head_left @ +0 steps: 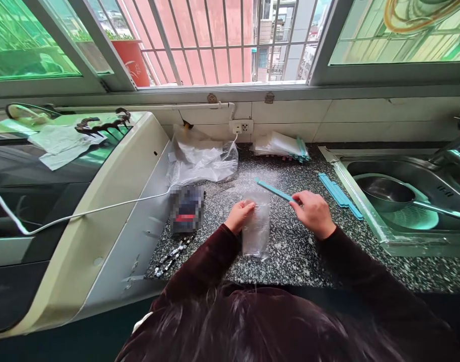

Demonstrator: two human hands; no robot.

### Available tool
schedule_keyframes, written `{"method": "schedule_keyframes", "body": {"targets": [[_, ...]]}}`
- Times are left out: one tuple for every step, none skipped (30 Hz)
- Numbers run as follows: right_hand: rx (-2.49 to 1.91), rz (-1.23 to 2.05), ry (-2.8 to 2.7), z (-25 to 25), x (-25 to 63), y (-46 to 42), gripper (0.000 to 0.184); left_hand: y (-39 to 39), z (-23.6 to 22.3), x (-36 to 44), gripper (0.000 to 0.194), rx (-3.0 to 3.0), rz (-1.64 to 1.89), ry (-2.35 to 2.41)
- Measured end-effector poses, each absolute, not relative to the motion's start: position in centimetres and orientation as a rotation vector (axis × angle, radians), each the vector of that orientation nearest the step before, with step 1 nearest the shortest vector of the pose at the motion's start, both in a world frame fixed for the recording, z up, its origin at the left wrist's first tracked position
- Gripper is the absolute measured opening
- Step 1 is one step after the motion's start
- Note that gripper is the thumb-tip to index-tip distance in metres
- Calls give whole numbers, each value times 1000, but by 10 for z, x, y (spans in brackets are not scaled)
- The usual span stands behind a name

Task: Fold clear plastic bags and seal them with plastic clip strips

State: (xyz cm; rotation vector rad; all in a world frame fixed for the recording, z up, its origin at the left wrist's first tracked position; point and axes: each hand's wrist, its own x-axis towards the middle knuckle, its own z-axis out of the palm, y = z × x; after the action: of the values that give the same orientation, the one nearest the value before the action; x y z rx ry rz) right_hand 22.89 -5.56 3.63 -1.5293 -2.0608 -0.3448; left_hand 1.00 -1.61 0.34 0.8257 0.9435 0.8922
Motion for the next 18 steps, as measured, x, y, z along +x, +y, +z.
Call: {"method": "schedule_keyframes", "body": {"targets": [[-1481, -334, -2086, 35, 220, -53, 14, -16, 4, 10, 37, 818, 896, 940], [-1442, -319, -2105, 33, 213, -51, 14, -16, 4, 10, 38, 811, 899, 935], [-1411, -297, -2117, 30, 208, -49, 13, -16, 4, 10, 39, 808, 897, 928], [-1384, -273, -2123, 27, 205, -48, 13, -16, 4, 10, 39, 810, 887, 919], [-1358, -245, -2123, 23, 203, -48, 12, -16, 4, 10, 39, 818, 873, 911], [-1331, -217, -2122, 19, 202, -47, 12, -16, 4, 10, 38, 831, 858, 907], [-1305, -191, -2121, 15, 201, -48, 11, -16, 4, 10, 37, 851, 843, 907], [-1281, -169, -2121, 12, 202, -48, 11, -16, 4, 9, 35, 876, 828, 912], [-1260, -153, -2120, 9, 203, -48, 10, -16, 4, 9, 33, 901, 820, 919], [-1245, -141, -2118, 7, 204, -49, 9, -16, 4, 9, 31, 923, 811, 923], [-1235, -131, -2115, 6, 205, -49, 9, -16, 4, 8, 30, 938, 799, 922], [-1227, -123, -2112, 5, 206, -49, 9, -16, 5, 8, 30, 943, 788, 912], [-1222, -117, -2108, 5, 207, -48, 9, -16, 5, 8, 29, 937, 791, 892], [-1217, -112, -2107, 4, 207, -48, 9, -16, 6, 8, 30, 925, 803, 864], [-1213, -111, -2108, 4, 208, -48, 10, -17, 7, 8, 31, 908, 817, 831], [-1210, -111, -2109, 4, 208, -47, 10, -17, 8, 8, 32, 890, 830, 802], [-1206, -112, -2109, 3, 208, -47, 10, -17, 8, 9, 34, 869, 848, 786], [-1201, -109, -2111, 3, 208, -47, 10, -18, 8, 9, 35, 846, 862, 789]]}}
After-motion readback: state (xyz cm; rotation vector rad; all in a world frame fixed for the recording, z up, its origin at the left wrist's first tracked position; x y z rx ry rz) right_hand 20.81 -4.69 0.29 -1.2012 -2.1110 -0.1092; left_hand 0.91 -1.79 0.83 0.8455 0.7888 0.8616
